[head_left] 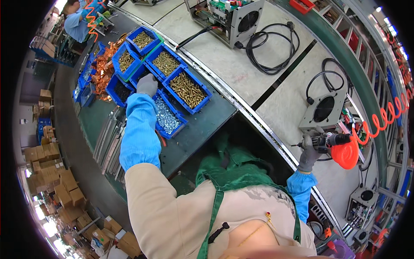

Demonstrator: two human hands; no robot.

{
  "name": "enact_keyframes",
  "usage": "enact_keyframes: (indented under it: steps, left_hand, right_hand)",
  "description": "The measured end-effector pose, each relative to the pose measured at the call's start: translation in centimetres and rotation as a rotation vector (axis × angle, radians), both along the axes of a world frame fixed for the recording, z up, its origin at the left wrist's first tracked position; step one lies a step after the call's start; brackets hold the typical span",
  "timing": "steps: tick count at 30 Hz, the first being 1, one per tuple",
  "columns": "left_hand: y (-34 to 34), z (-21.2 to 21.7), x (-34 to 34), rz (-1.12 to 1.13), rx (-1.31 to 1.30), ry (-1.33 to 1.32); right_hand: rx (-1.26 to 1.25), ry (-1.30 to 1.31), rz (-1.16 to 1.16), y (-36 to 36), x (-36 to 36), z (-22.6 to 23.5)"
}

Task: Assembling a power supply unit by fastening electronic components with a pneumatic screwdriver and connecting internal wiring.

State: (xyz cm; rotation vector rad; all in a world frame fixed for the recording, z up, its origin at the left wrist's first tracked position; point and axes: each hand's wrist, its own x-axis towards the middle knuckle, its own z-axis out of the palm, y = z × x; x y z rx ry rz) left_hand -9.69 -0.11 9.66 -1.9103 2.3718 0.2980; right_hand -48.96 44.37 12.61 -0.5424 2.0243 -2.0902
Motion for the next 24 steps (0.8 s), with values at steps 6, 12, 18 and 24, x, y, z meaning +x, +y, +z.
enact_keyframes:
  steps: [6,12,18,24]
  left_hand:
    - [7.6,5.5,-4.6,-0.042,-0.328,0.578]
    - [20.0,-0.5,-11.4,-0.472,-0.251,0.644]
    - [21.5,-2.9,-12.8,-0.393,-0.233,0.33]
    - [22.2,-3.7,-13.3,-0.191,-0.335,0.269]
  right_hand:
    - [-0.087,-0.021,-0.031,1.7,0.2,0.2]
    - [-0.33,0.047,0.153,3.5,-2.0,7.2]
    - [-0.465,0.132,0.237,8.1,-6.4,11.5]
    - [-0.592,0.109,0.416,11.7,-10.4,14.0]
